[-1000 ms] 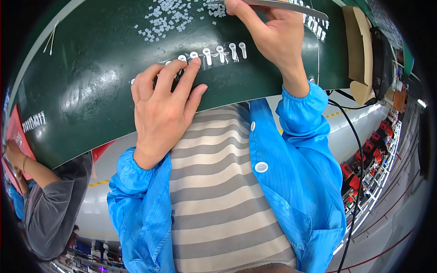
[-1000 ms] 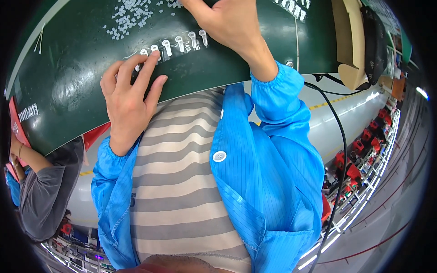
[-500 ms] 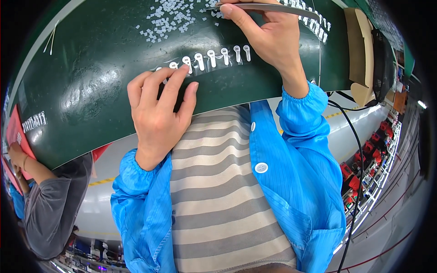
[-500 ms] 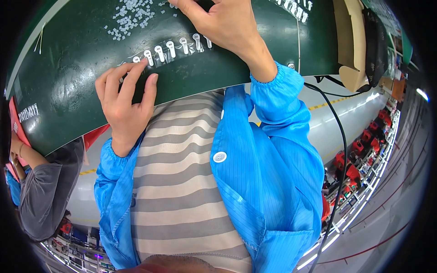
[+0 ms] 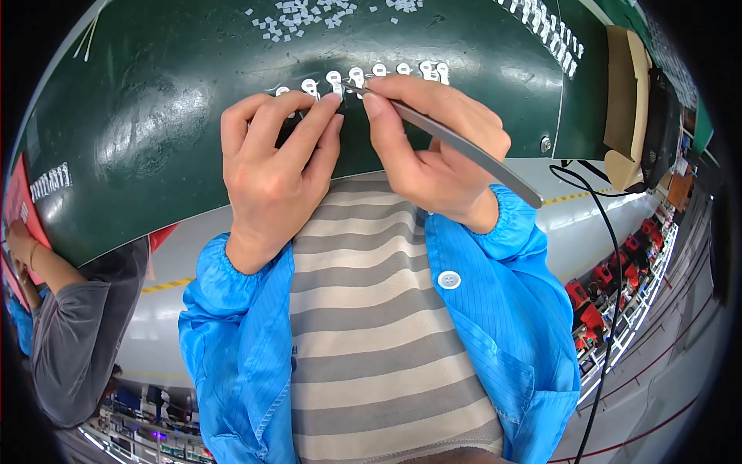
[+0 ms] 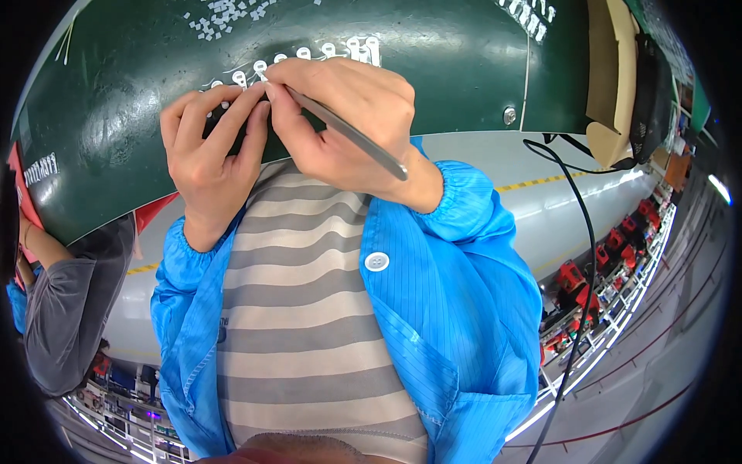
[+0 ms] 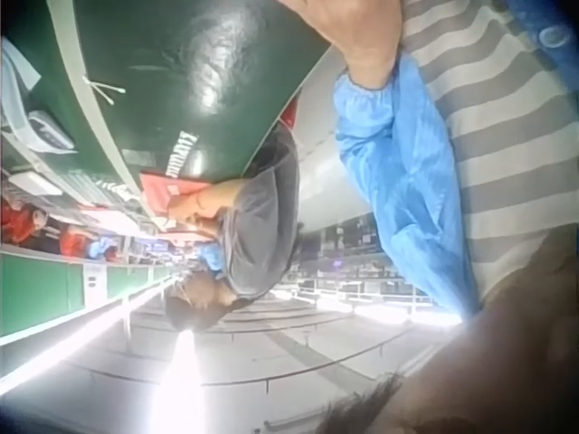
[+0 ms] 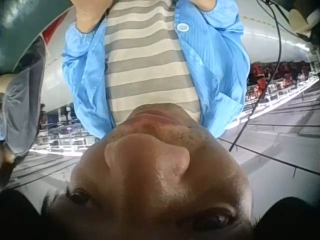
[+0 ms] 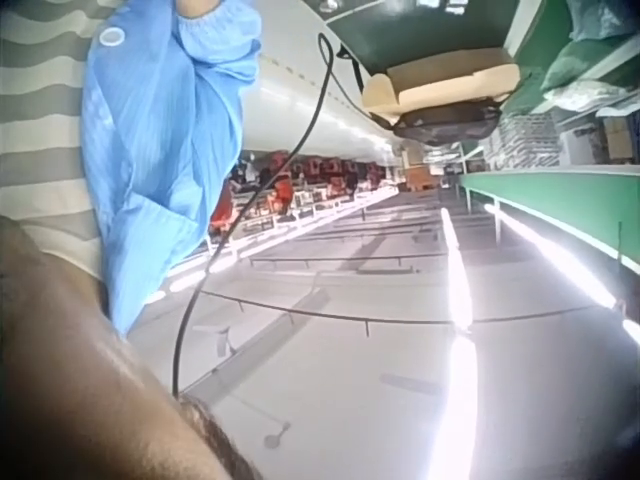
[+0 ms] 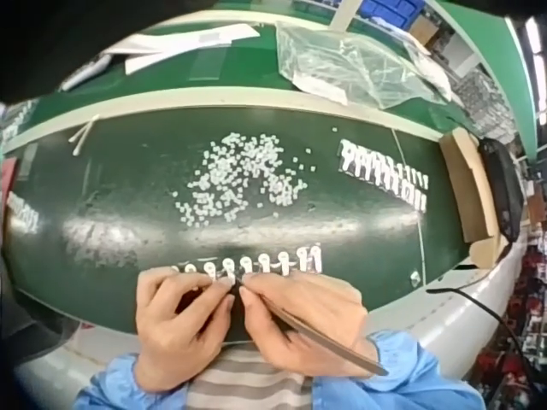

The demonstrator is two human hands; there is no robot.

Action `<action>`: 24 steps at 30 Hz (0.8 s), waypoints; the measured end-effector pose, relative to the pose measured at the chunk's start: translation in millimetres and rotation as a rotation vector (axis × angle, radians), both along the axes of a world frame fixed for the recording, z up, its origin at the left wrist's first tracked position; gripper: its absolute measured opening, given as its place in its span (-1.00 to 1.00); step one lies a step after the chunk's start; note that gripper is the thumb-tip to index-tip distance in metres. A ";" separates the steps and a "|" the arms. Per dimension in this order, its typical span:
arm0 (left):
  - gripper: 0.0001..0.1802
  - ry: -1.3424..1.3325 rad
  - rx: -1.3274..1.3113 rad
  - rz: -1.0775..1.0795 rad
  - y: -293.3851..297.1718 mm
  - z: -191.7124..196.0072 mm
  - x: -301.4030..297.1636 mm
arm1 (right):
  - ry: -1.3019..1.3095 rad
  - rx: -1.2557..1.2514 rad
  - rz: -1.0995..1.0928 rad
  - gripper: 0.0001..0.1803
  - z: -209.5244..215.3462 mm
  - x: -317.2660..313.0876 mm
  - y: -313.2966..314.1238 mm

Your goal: The person picks up small electronic components with tweezers and places them into a template.

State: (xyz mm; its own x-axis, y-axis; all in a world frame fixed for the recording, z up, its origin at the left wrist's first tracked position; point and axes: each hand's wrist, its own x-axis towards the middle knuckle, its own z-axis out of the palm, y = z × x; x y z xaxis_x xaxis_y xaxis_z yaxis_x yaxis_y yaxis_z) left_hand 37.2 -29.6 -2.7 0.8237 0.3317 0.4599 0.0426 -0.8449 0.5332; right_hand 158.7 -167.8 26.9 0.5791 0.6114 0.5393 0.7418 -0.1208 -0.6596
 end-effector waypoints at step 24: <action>-0.66 0.101 0.068 -0.048 -2.0 4.9 3.8 | 0.218 0.034 0.025 -0.83 -4.3 57.0 -8.4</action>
